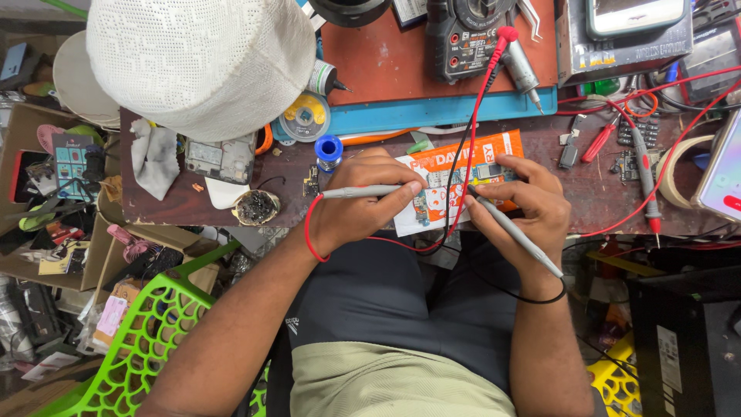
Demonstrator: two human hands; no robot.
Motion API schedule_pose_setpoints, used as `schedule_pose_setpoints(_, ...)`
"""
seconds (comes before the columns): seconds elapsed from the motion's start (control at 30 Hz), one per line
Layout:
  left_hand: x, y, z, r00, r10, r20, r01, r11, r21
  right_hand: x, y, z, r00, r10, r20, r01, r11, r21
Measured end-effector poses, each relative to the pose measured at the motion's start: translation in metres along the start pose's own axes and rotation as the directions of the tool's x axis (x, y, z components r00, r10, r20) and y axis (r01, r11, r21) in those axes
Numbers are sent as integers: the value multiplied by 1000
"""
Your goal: The person uses a multimeter to test points on a small circuit board placed on a workbench. They hold the red and black probes and touch various components on the board while the multimeter display is visible. The person briefly adjusts the head-mounted camera near the end of the clip.
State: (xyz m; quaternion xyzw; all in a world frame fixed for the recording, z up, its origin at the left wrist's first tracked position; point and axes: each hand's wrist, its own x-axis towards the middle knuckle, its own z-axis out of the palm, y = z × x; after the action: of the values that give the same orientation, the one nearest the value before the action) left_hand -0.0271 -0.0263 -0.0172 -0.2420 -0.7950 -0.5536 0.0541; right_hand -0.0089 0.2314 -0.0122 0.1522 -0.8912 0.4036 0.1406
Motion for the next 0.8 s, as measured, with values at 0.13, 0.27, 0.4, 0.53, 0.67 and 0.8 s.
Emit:
schedule_pose_setpoints(0.13,1,-1,-1,999,50,16,-50,999,1,-1,-2,0,1000,-13,-6,13,1000,-6)
schedule_pose_setpoints(0.27,0,0,0,999,34,9,-34,999,-2,0,-3,1,1000,-19,-15,19,1000,-20)
schedule_pose_setpoints(0.4,1,1,-1,1000,1,13,-1,1000,1,0,-2,0,1000,-25,-13,25,1000,-19)
schedule_pose_setpoints(0.53,1,2,-1,1000,16,7,-16,1000,7,0,-2,2,999,-39,-17,39,999,-30)
schedule_pose_setpoints(0.67,1,3,-1,1000,9,5,-9,1000,-1,0,-3,2,999,-36,-21,36,999,-20)
schedule_pose_setpoints(0.8,1,4,-1,1000,13,5,-13,1000,10,1,-2,2,999,-46,-20,45,999,-24)
